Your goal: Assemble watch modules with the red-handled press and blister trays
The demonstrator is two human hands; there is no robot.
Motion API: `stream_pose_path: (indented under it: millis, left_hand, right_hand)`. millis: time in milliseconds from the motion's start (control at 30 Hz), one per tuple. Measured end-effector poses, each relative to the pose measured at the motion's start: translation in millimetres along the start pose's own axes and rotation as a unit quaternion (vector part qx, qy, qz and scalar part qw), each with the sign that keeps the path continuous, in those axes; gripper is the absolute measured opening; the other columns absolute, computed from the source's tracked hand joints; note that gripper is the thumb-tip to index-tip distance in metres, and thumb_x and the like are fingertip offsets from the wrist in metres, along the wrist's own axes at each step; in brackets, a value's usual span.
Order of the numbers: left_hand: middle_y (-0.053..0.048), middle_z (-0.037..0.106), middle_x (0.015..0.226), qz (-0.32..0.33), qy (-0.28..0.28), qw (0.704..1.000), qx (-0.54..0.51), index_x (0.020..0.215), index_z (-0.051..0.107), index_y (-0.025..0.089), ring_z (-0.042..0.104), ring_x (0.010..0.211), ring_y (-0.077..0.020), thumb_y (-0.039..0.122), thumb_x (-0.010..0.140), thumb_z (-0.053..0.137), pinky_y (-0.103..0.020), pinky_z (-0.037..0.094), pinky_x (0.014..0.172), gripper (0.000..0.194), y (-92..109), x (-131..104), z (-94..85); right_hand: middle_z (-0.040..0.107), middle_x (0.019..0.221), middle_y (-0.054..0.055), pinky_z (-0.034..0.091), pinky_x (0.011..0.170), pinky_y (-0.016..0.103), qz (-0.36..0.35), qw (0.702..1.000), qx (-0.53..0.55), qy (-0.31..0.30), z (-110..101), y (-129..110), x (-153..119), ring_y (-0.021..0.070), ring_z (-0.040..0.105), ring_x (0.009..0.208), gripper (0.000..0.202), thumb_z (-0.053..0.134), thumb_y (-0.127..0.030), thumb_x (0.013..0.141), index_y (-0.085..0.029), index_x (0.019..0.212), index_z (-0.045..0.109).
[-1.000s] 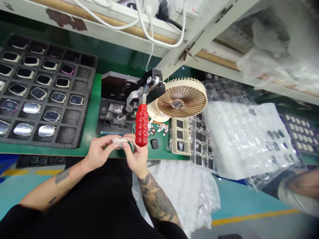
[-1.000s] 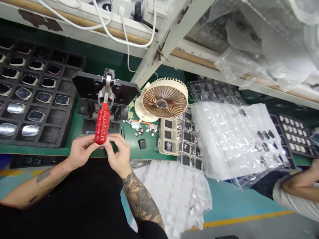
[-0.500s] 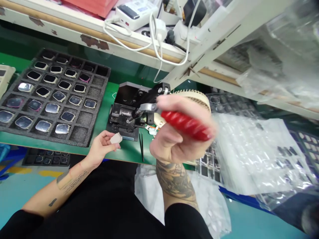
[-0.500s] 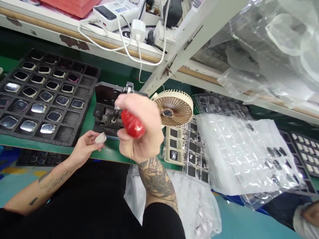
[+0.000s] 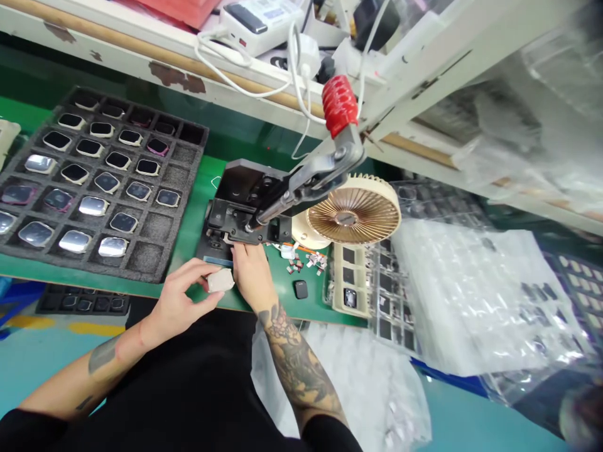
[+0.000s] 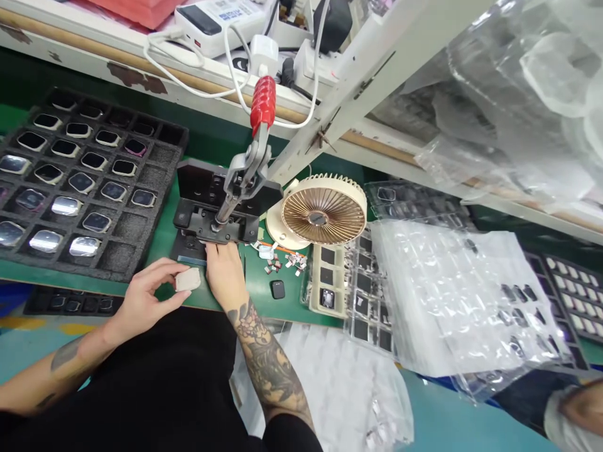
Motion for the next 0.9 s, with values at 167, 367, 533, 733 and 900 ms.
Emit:
stream_pose_path:
  millis: [167, 367, 533, 733, 900]
  left_hand:
    - [-0.011, 0.069, 0.131, 0.041, 0.032, 0.992, 0.117, 0.142, 0.072, 0.025, 0.069, 0.089, -0.0167, 0.021, 0.103, 0.074, -0.032, 0.061, 0.078, 0.039, 7.6, -7.1, -5.7]
    - [-0.013, 0.073, 0.141, 0.024, 0.026, 0.963, 0.268, 0.152, 0.070, 0.030, 0.078, 0.107, -0.0278, 0.028, 0.109, 0.064, -0.037, 0.061, 0.090, 0.044, -10.2, 17.3, 11.0]
    - [-0.017, 0.076, 0.129, -0.017, -0.053, 0.943, 0.329, 0.124, 0.082, 0.024, 0.078, 0.086, -0.0253, 0.012, 0.105, 0.054, -0.033, 0.055, 0.073, 0.036, -18.9, 67.8, 40.4]
    - [-0.016, 0.078, 0.117, -0.022, -0.111, 0.938, 0.327, 0.124, 0.082, 0.023, 0.079, 0.091, -0.0292, 0.012, 0.101, 0.059, -0.036, 0.057, 0.079, 0.034, -8.7, 75.9, 39.7]
    - [-0.013, 0.072, 0.147, -0.023, -0.108, 0.990, 0.085, 0.148, 0.070, 0.027, 0.078, 0.096, -0.0243, 0.024, 0.100, 0.073, -0.037, 0.062, 0.090, 0.049, 18.6, 41.9, 31.0]
  right_hand:
    - [0.076, 0.123, 0.016, 0.059, 0.112, 0.050, 0.040, 0.998, 0.050, 0.018, -5.7, 1.9, 7.1, 0.0316, 0.069, 0.121, 0.039, 0.044, -0.013, 0.109, -0.019, 0.133, 0.074]
    - [0.068, 0.150, 0.014, 0.058, 0.122, 0.048, 0.061, 0.976, 0.168, 0.126, -35.8, -3.1, -49.5, 0.0256, 0.065, 0.142, 0.049, 0.045, -0.014, 0.112, -0.024, 0.158, 0.059]
    - [0.070, 0.148, 0.015, 0.062, 0.118, 0.052, 0.082, 0.974, 0.151, 0.148, -44.9, 7.6, -78.7, 0.0273, 0.068, 0.140, 0.050, 0.049, -0.015, 0.112, -0.026, 0.159, 0.060]
    - [0.072, 0.147, 0.014, 0.065, 0.115, 0.053, 0.080, 0.972, 0.136, 0.174, -54.8, 15.9, -92.9, 0.0280, 0.071, 0.138, 0.052, 0.053, -0.012, 0.110, -0.028, 0.159, 0.061]
    - [0.071, 0.149, 0.015, 0.066, 0.113, 0.057, -0.020, 0.974, 0.134, 0.182, -54.8, -4.8, -76.3, 0.0305, 0.071, 0.139, 0.065, 0.057, -0.005, 0.105, -0.030, 0.165, 0.054]
Point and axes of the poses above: each hand's wrist, its own x-axis towards the middle knuckle, its own z-axis out of the palm, y = z × x, the point moved 6 cm from there along x, towards the middle knuckle
